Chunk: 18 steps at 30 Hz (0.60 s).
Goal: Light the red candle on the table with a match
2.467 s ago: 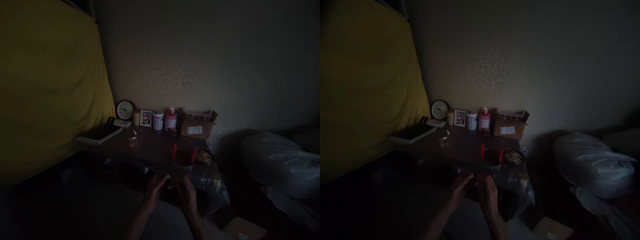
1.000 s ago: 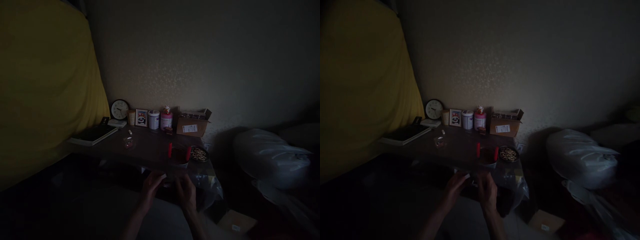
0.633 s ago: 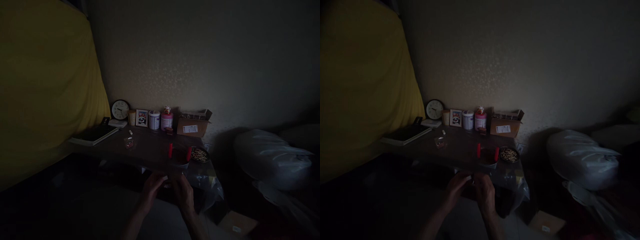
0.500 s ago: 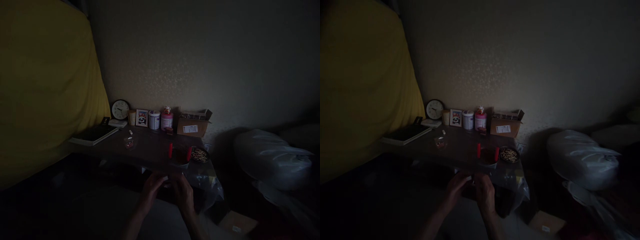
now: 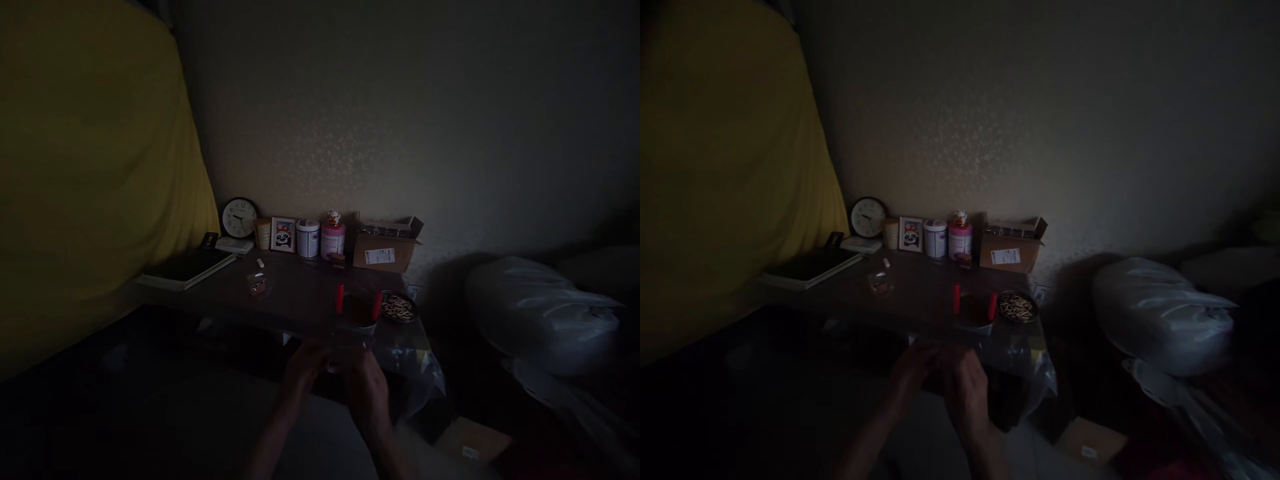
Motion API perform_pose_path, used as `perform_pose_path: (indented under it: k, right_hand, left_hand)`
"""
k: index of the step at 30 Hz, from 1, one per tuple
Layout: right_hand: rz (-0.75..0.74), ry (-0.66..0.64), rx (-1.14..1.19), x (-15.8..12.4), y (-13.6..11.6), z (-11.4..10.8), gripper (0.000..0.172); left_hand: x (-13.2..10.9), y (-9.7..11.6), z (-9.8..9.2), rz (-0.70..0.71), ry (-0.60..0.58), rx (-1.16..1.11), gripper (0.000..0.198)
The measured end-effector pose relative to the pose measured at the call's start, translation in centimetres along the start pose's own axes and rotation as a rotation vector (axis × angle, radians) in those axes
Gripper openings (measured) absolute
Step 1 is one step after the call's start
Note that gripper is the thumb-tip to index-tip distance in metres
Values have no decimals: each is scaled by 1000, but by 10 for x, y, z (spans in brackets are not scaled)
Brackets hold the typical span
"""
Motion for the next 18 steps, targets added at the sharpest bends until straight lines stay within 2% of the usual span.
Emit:
perform_pose_path:
  k: [2,6,12,18]
  right_hand:
    - [45,-19,-72,-2,16,9,23]
    - [319,62,-63,-6,47,12,23]
    - [481,236,214,-3,33,-8,22]
    - [547,312,375,0,28,-18,23]
  left_hand:
    - [-5,4,3,18,-45,4,25]
    - [-15,9,3,8,-81,-14,24]
    - [-15,7,-5,23,-43,-99,26]
    - [-12,6,-12,53,10,-101,28]
Point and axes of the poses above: each hand's wrist, its own x-axis towards the middle knuckle, its own z-axis out of the palm, y = z × x, the point moved 3 cm from there along x, towards the middle knuckle, and after that the axes turned 13 degrees about -y, right-handed, at the moved point
